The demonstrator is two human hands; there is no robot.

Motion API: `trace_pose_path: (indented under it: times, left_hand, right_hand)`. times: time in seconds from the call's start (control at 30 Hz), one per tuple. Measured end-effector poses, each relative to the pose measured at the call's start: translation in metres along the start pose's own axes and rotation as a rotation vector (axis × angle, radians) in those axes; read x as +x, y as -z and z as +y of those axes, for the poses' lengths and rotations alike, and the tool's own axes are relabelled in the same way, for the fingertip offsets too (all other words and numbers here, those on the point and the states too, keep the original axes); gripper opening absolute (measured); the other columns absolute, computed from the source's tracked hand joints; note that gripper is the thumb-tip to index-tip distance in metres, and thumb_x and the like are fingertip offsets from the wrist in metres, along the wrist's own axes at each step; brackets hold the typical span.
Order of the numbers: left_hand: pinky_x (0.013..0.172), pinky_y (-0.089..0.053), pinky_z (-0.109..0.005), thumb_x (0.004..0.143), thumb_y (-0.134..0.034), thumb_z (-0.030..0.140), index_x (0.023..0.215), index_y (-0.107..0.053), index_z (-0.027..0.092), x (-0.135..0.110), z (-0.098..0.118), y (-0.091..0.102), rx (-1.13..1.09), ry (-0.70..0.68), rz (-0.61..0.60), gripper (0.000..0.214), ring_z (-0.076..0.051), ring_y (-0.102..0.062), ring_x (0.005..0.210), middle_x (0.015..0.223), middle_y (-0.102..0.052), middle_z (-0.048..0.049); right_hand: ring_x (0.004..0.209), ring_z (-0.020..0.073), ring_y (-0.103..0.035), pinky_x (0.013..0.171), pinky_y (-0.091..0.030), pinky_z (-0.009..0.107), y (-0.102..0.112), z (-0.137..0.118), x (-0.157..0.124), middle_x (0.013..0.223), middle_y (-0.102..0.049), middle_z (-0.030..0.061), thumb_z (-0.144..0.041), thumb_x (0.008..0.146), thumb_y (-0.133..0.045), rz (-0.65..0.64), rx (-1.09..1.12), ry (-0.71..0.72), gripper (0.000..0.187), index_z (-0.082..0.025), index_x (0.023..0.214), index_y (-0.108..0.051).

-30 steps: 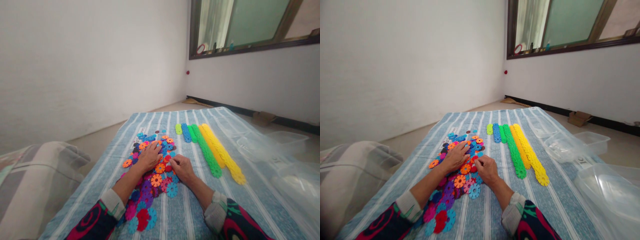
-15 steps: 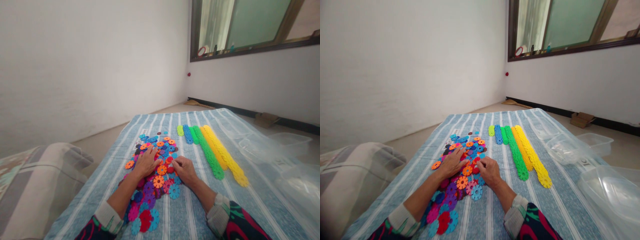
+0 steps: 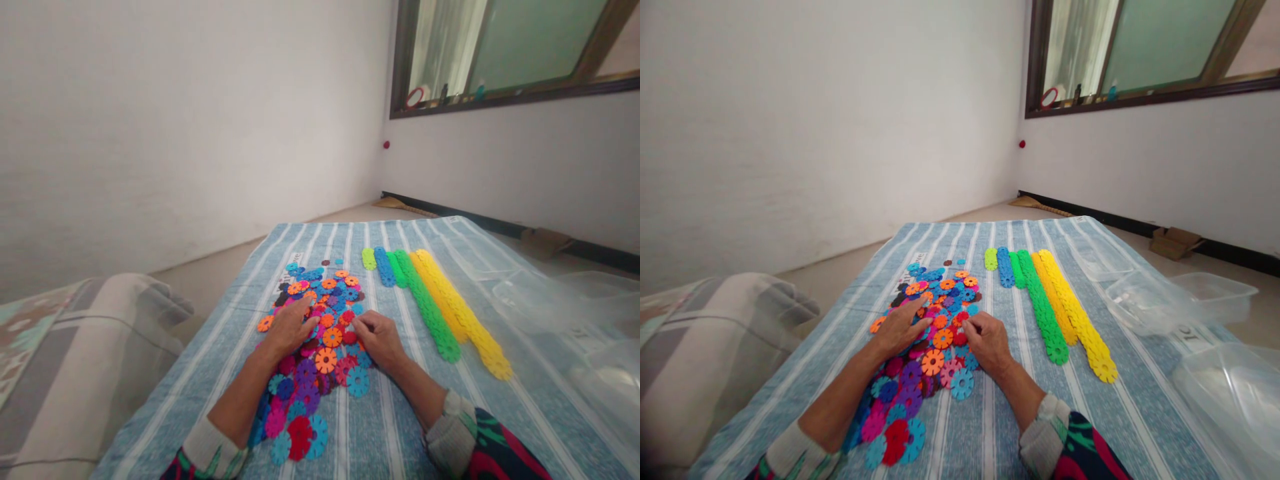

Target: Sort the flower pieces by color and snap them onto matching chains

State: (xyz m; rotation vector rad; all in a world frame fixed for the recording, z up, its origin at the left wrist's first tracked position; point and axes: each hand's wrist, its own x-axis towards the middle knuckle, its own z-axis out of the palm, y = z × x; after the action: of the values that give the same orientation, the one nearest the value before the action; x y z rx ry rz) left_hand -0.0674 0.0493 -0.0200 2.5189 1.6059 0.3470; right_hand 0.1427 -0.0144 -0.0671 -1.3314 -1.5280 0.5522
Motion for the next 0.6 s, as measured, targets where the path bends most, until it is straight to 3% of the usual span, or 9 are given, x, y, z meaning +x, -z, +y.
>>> trace_pose_path:
  times: [0.3, 0.6]
  left_hand:
    - [0.102, -0.043, -0.033, 0.080, -0.046, 0.031, 0.120, -0.061, 0.021, -0.003, -0.006, 0.003, -0.113, 0.081, 0.073, 0.043, -0.020, -0.058, 0.116, 0.124, -0.064, -0.0035]
    - [0.092, -0.050, -0.030, 0.077, -0.046, 0.023, 0.110, -0.066, 0.023, -0.003, -0.014, 0.000, -0.140, 0.106, 0.157, 0.038, -0.018, -0.065, 0.098, 0.110, -0.070, -0.0002]
  right_hand:
    - [0.066, 0.0147, -0.059, 0.063, -0.042, 0.024, 0.002, 0.000, -0.002, 0.070, -0.065, 0.0029, -0.032, 0.085, -0.050, -0.011, -0.006, -0.001, 0.028, -0.018, 0.070, -0.069]
    - [0.065, 0.0149, -0.059, 0.062, -0.042, 0.024, 0.002, 0.002, -0.003, 0.069, -0.065, 0.0028, -0.032, 0.085, -0.050, -0.020, -0.016, -0.004, 0.028, -0.018, 0.069, -0.069]
